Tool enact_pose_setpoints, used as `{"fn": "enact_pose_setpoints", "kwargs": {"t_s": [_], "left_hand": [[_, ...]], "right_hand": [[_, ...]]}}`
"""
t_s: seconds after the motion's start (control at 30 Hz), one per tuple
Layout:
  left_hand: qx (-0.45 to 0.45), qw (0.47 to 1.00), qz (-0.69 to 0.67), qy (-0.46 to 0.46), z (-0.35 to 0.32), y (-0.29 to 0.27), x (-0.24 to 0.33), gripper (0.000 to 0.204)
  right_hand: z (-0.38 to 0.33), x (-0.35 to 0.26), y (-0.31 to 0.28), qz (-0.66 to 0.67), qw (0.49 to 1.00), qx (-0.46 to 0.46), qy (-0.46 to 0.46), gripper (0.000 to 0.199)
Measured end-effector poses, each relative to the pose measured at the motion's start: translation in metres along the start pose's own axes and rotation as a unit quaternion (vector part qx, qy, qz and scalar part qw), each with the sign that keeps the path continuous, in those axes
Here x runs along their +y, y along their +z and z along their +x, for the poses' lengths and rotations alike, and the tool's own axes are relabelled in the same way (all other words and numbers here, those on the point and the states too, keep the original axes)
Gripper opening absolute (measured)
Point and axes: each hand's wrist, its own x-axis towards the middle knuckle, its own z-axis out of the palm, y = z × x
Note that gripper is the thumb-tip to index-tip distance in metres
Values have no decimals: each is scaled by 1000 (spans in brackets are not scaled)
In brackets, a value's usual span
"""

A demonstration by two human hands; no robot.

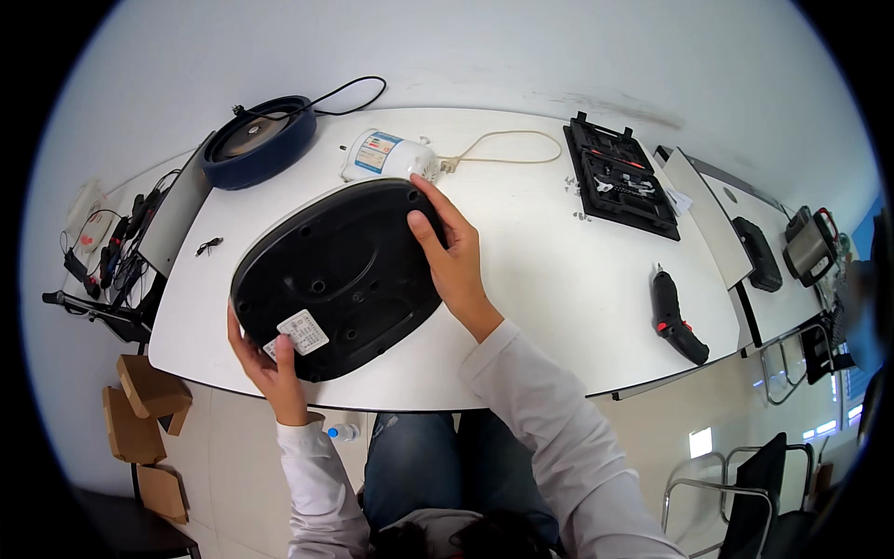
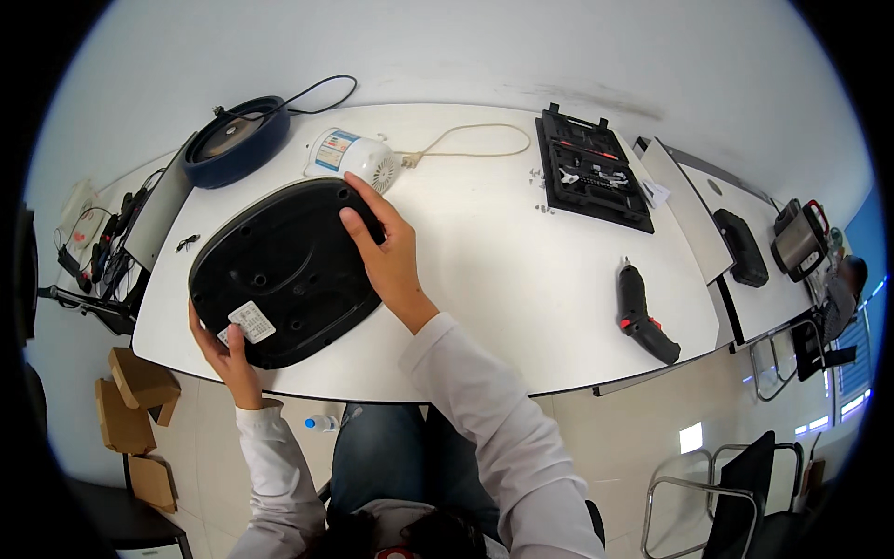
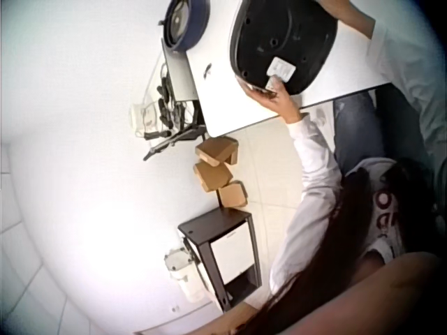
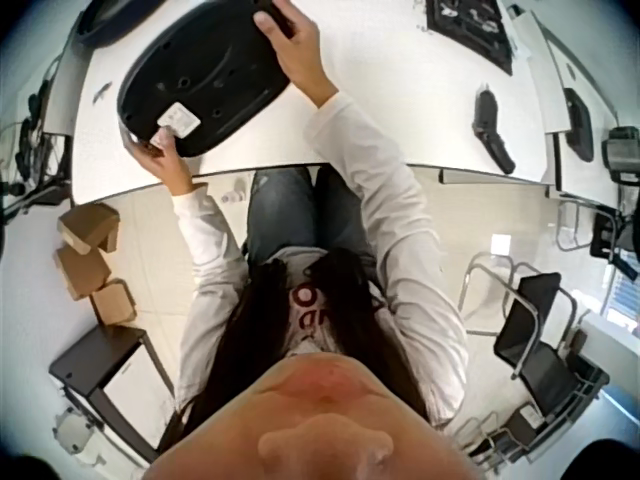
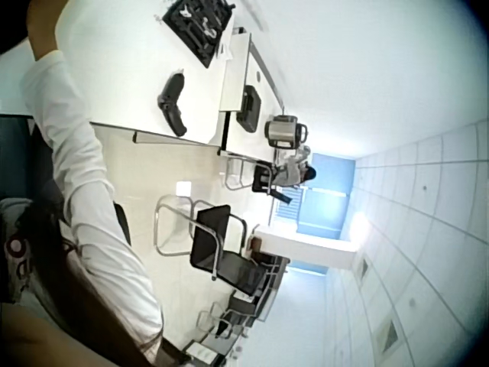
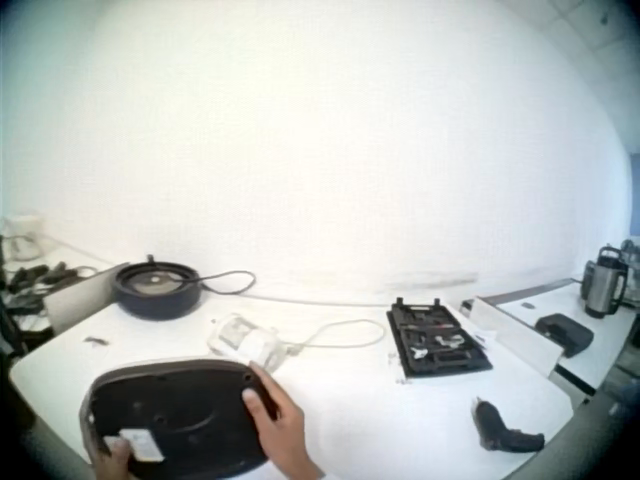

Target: The person assembles a small white appliance by connecting internal wires, placing a black base cover, and securing it with screws using a power drill. The task involves handling wires, a base cover, and screws on a white table.

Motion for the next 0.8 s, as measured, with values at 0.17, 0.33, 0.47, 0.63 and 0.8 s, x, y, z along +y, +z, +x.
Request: {"fn": "enact_pose_setpoints", "kwargs": {"t_s": [0.17,0.33,0.47,0.63,0.8], "left_hand": [[36,999,-3,-3,-4,0,2,73],[46,999,24,3,-6,2,2,69],[68,996,52,0,-11,-4,-6,70],[80,996,44,-10,-14,-1,-7,72],[106,990,95,-6,-15,-5,-4,87]], "right_hand": [[8,-3,-39,-182,976,-90,-83,38],[37,0,-154,-607,754,67,-244,33],[41,9,-244,-671,687,219,-176,15],[52,30,-266,-771,605,116,-162,16],[81,57,-252,-837,523,48,-157,12]]}}
